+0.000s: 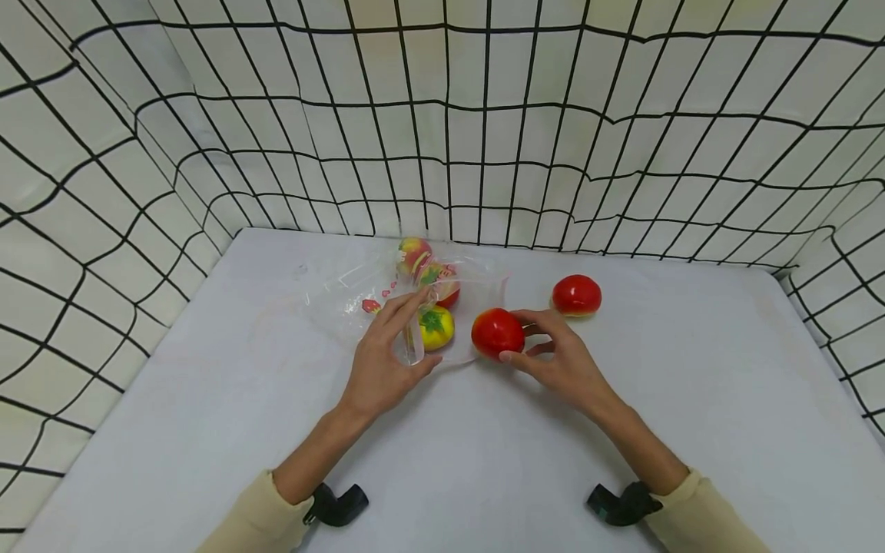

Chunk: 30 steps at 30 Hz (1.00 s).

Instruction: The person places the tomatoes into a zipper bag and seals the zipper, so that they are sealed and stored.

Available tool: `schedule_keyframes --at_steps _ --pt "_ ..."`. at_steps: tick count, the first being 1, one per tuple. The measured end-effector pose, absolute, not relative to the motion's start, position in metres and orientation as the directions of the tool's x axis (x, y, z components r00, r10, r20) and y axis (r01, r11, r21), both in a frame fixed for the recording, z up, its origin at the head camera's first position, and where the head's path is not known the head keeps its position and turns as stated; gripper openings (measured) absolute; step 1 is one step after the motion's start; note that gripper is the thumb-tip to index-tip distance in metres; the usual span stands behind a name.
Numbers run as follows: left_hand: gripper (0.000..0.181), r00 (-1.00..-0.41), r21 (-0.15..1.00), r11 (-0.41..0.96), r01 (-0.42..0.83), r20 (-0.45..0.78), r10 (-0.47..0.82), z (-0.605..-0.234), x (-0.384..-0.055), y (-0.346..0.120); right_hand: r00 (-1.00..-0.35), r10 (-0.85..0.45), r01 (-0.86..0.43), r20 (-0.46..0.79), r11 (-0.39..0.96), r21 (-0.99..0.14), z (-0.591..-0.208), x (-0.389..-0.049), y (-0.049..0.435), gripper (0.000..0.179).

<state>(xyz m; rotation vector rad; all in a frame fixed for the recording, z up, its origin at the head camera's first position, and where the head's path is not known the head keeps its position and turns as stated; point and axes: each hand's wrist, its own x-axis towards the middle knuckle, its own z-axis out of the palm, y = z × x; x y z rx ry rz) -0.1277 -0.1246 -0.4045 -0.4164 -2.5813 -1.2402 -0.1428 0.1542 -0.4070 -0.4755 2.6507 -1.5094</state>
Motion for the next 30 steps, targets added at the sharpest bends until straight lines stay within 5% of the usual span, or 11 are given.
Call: schedule_keyframes --at_steps 30 --pt "0.096 -0.909 0.657 0.646 0.390 0.385 0.158 -0.402 -0.126 -0.123 -0.946 -0.294 -0.268 0.134 0.484 -0.833 -0.416 -0.145 0.126 0.062"
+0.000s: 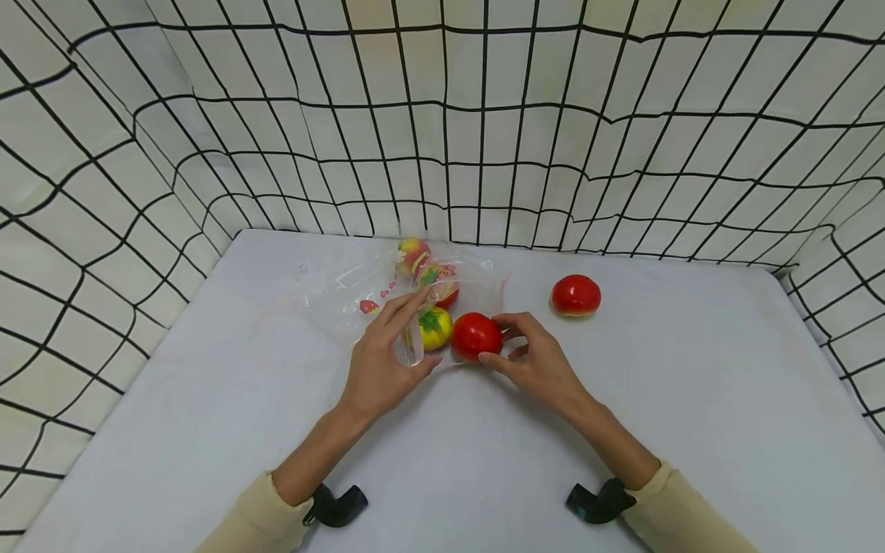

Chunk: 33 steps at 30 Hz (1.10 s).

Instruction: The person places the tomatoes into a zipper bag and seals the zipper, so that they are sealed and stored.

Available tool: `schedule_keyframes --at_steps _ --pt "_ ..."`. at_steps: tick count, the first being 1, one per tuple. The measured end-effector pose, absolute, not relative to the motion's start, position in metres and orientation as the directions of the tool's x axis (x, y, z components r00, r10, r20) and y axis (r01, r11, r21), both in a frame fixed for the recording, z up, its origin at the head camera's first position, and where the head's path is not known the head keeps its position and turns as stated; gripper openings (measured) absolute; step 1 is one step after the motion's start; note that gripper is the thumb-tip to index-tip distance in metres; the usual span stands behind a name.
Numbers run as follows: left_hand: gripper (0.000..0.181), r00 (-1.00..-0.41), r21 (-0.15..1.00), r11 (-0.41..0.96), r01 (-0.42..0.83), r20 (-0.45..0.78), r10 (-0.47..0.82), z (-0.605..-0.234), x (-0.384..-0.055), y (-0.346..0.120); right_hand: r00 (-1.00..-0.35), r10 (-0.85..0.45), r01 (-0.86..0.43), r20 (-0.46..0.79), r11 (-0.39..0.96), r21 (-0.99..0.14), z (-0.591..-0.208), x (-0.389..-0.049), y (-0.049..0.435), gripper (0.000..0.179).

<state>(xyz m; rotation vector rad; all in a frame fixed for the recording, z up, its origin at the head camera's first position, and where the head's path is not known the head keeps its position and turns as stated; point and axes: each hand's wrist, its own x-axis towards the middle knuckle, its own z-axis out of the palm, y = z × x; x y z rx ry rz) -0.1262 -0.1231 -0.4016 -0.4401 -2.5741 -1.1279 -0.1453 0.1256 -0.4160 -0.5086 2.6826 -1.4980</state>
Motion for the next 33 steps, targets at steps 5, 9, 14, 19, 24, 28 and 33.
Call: schedule_keyframes --at_steps 5,9,14,19,24,28,33 --pt "0.096 -0.909 0.659 0.642 0.392 0.385 0.160 -0.403 -0.126 -0.124 -0.945 -0.297 -0.272 0.134 0.491 -0.827 -0.417 -0.146 0.124 0.061" --pt "0.096 -0.906 0.657 0.641 0.398 0.391 0.162 -0.404 -0.126 -0.124 -0.946 -0.293 -0.279 0.142 0.506 -0.816 -0.417 -0.146 0.122 0.060" --pt "0.096 -0.906 0.654 0.645 0.397 0.391 0.162 -0.404 -0.126 -0.123 -0.951 -0.276 -0.268 0.137 0.522 -0.810 -0.415 -0.146 0.119 0.060" --pt "0.095 -0.908 0.656 0.643 0.395 0.384 0.166 -0.404 -0.126 -0.123 -0.950 -0.276 -0.276 0.150 0.508 -0.816 -0.413 -0.146 0.115 0.063" --pt "0.094 -0.906 0.652 0.642 0.402 0.387 0.174 -0.403 -0.125 -0.122 -0.940 -0.287 -0.307 0.182 0.490 -0.816 -0.414 -0.146 0.111 0.062" --pt "0.095 -0.902 0.646 0.644 0.410 0.391 0.182 -0.402 -0.124 -0.120 -0.940 -0.287 -0.310 0.184 0.498 -0.810 -0.414 -0.146 0.110 0.061" --pt "0.094 -0.897 0.640 0.643 0.421 0.401 0.188 -0.402 -0.124 -0.120 -0.943 -0.281 -0.306 0.178 0.516 -0.800 -0.412 -0.146 0.108 0.061"
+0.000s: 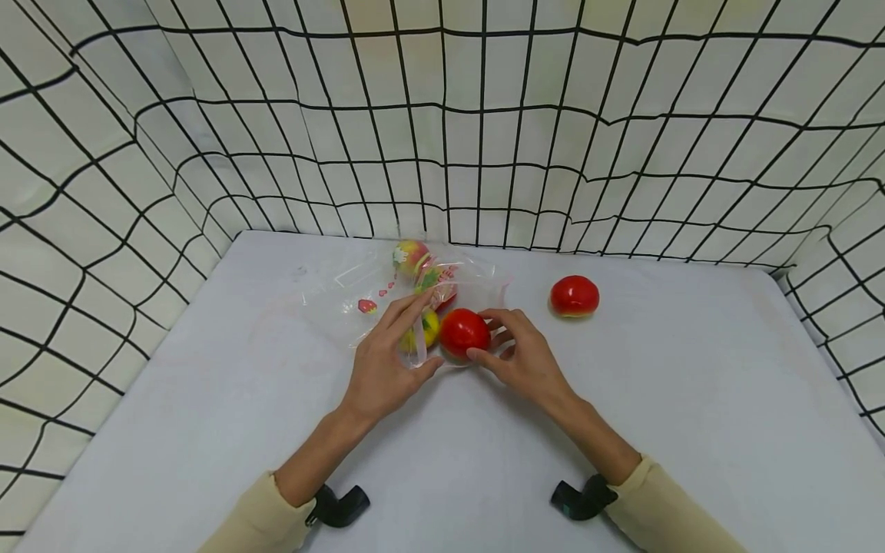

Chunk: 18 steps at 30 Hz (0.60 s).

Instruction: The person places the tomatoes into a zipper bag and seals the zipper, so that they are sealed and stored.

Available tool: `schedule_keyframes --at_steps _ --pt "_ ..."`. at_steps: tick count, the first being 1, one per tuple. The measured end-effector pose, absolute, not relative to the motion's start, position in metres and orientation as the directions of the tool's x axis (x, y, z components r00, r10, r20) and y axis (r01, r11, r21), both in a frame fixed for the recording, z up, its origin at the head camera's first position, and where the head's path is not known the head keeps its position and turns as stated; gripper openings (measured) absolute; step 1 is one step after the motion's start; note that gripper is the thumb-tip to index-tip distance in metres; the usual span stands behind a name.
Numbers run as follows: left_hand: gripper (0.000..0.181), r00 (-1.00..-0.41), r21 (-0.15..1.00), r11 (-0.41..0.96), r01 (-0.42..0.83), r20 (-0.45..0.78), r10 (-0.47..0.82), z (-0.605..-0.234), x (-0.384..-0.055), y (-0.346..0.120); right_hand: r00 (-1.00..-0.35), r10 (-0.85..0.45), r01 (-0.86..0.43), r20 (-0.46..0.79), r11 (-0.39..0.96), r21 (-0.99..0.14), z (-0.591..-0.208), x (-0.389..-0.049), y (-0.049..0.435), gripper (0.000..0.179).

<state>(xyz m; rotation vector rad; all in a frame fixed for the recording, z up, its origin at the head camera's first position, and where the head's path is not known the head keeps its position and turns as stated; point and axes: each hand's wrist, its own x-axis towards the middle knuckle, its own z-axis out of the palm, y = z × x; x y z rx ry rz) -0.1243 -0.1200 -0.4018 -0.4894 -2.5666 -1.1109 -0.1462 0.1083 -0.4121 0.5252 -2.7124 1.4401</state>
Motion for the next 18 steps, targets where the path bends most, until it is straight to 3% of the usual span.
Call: schedule_keyframes --at_steps 18 --pt "0.096 -0.878 0.631 0.628 0.456 0.435 0.200 -0.404 -0.127 -0.121 -0.946 -0.281 -0.292 0.163 0.515 -0.806 -0.413 -0.149 0.095 0.059"
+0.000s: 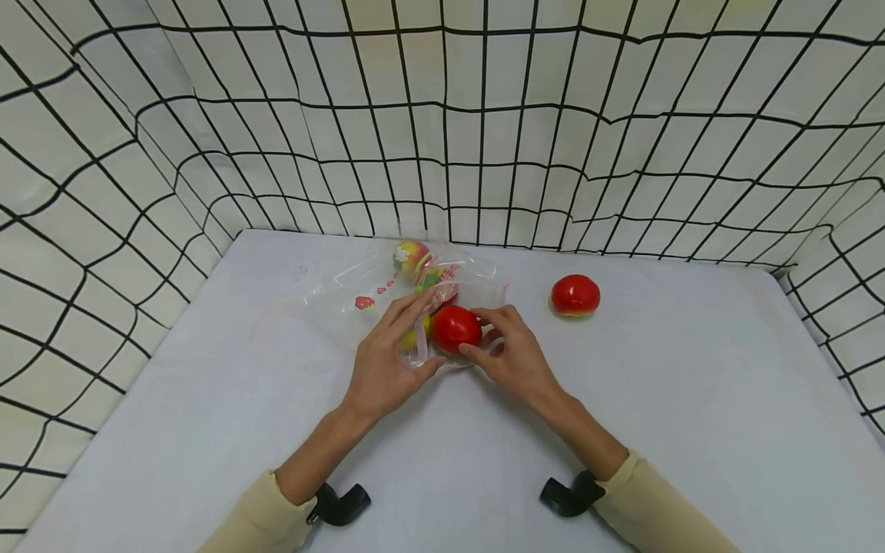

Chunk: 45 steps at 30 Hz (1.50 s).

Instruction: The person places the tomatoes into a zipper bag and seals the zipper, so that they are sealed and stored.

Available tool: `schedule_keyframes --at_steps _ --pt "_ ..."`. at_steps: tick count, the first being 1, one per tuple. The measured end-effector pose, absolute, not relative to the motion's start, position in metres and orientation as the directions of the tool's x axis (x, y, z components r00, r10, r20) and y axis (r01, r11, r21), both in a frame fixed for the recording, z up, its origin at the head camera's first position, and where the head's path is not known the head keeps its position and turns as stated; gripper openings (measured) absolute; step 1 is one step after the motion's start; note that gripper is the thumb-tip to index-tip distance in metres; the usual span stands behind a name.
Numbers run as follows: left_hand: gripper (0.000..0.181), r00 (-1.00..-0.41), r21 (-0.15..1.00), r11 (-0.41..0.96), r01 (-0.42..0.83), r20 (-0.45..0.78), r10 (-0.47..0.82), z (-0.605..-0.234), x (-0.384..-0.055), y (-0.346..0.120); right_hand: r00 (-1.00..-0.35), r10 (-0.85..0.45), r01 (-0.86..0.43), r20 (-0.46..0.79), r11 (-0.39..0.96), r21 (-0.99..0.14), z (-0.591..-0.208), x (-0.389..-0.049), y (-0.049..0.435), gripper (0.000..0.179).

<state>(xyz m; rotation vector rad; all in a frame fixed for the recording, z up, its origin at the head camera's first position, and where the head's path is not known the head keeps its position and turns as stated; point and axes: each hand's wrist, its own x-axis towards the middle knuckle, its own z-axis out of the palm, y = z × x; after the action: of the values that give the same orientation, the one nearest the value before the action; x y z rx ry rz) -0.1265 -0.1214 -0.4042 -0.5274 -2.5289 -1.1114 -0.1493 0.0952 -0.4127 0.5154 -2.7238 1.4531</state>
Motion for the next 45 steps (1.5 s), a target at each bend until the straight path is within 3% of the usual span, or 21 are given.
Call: schedule_keyframes --at_steps 15,45 --pt "0.097 -0.880 0.622 0.640 0.451 0.429 0.203 -0.404 -0.127 -0.121 -0.935 -0.282 -0.336 0.217 0.498 -0.800 -0.415 -0.153 0.087 0.057" --pt "0.097 -0.896 0.657 0.623 0.425 0.403 0.187 -0.403 -0.125 -0.123 -0.895 -0.436 -0.237 0.091 0.293 -0.926 -0.411 -0.159 0.088 0.051"
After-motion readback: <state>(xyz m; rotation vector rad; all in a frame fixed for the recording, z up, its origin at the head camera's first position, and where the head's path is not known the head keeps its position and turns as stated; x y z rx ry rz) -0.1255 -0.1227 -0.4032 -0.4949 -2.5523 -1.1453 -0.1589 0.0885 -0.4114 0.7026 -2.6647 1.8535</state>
